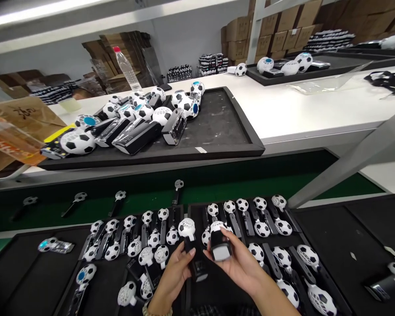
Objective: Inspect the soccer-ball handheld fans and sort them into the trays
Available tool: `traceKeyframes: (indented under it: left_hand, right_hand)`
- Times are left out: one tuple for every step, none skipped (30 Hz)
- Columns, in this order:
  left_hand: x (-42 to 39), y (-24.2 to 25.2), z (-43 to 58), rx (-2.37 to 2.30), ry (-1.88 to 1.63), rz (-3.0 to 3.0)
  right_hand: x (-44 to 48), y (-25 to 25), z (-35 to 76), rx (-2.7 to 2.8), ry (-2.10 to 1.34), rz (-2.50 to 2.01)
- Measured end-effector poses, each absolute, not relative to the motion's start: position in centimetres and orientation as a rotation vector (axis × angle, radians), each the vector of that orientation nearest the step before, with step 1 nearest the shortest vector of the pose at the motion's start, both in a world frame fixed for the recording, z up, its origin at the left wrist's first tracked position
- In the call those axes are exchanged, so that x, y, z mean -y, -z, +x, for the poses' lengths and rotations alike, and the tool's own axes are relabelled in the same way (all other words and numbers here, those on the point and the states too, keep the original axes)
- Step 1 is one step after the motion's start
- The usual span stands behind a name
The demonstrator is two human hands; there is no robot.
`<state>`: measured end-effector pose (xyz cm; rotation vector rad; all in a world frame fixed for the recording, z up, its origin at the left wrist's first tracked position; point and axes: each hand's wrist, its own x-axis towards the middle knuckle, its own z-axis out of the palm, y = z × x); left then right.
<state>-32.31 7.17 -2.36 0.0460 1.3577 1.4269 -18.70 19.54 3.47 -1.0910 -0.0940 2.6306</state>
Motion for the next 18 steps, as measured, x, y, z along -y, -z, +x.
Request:
traceKeyframes:
  left_hand:
    - [-7.7, 3.4, -32.9, -1.394, -1.401, 0.042]
    - [-8.2, 4.4, -33.6, -1.437, -1.376, 0.04]
    - [-8.8, 5.5, -34.4, -1.492, -1.346, 0.039]
    - [-9.3, 6.5, -35.2, -1.551, -1.313, 0.041]
    - [-9.9, 7.5, -36.0, -1.609, -1.282, 0.051]
    - [-10.5, 8.5, -36.8, -1.662, -1.256, 0.068]
    - [-11.1, 9.5, -37.6, -1.708, -1.234, 0.093]
    - [-11.7, 10.4, -38.3, -1.744, -1.216, 0.127]
    - [-12.3, 11.3, -38.9, -1.774, -1.199, 0.166]
    - [-12.9, 12.1, -39.4, -1.801, -1.182, 0.206]
    - [-13.6, 12.8, -39.9, -1.827, -1.162, 0.246]
    - [-14.2, 13.5, -40.2, -1.851, -1.138, 0.285]
    - [-14.8, 14.2, -40.4, -1.874, -1.113, 0.322]
    - [-15.4, 14.8, -40.6, -1.895, -1.085, 0.358]
    - [-15.9, 15.3, -40.6, -1.915, -1.055, 0.391]
    - [-16.4, 15.8, -40.6, -1.934, -1.024, 0.421]
    - [-16.8, 16.2, -40.5, -1.951, -0.994, 0.447]
    - [-17.2, 16.5, -40.4, -1.966, -0.964, 0.467]
  right_hand:
    - [-19.8, -3.7, -18.9, 0.063, -2.598, -1.104]
    - [-20.2, -4.0, -19.1, 0.044, -2.579, -1.11]
    - [-20.5, -4.2, -19.3, 0.039, -2.565, -1.111]
    - [-20.8, -4.3, -19.4, 0.037, -2.555, -1.106]
    - [-21.1, -4.4, -19.6, 0.03, -2.549, -1.099]
    - [-21.4, -4.5, -19.7, 0.019, -2.547, -1.089]
    - [-21.7, -4.6, -19.9, 0.004, -2.547, -1.082]
    - [-22.0, -4.6, -20.1, -0.01, -2.547, -1.073]
    - [-22.4, -4.6, -20.3, -0.02, -2.549, -1.066]
    - [-22.7, -4.6, -20.5, -0.025, -2.552, -1.058]
    - [-23.0, -4.6, -20.7, -0.025, -2.552, -1.05]
    - [-23.3, -4.5, -20.9, -0.022, -2.551, -1.046]
    - [-23.5, -4.5, -21.1, -0.018, -2.546, -1.045]
    - [-23.8, -4.5, -21.3, -0.013, -2.537, -1.05]
    - [-24.0, -4.5, -21.5, -0.008, -2.524, -1.062]
    - [-24.2, -4.4, -21.7, -0.005, -2.511, -1.074]
    - [-24.4, -4.4, -21.9, -0.002, -2.503, -1.083]
    - [-24.6, -4.4, -22.1, -0.002, -2.502, -1.086]
